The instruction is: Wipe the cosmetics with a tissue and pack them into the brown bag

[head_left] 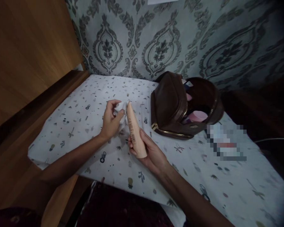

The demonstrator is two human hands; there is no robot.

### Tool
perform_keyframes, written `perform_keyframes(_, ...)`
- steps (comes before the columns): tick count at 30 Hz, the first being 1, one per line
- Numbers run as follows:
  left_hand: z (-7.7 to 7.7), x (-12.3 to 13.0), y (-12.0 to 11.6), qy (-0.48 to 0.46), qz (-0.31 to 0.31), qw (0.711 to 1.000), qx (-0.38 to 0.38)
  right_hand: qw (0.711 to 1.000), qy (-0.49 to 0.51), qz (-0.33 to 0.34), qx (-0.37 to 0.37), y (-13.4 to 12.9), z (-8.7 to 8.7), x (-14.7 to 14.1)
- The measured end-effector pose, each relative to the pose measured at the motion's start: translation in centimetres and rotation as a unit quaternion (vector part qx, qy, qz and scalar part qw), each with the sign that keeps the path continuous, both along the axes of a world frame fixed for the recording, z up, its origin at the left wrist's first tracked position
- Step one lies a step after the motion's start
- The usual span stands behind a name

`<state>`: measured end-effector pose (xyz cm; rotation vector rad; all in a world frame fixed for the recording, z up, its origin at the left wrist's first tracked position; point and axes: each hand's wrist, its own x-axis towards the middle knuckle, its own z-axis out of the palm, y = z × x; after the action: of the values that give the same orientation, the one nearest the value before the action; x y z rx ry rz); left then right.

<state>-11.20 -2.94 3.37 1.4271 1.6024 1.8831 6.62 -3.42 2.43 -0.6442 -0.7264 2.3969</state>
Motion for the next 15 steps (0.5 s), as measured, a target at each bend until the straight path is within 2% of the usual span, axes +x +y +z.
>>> perform_keyframes(4,0.4,0.4,-0.8,0.076,-0.033,0.997,-0.001,0.999,0.002,-0.010,-0.043,0.3,-0.2,-0.1)
perform_keyframes(7,0.7,1.2,-1.6,0.147,-0.080,0.986,-0.003,0.997,-0.004,-0.042,-0.061,0.6,-0.6,-0.3)
perform_keyframes(11,1.1,2.7,-2.6,0.272,-0.199,0.941,0.024,0.996,-0.011,-0.085,-0.008,1.2,-1.3,-0.5)
perform_keyframes(15,1.5,3.5,-3.4,0.327,-0.283,0.900,0.059,0.995,-0.024,-0.096,0.027,2.1,-1.8,-0.1)
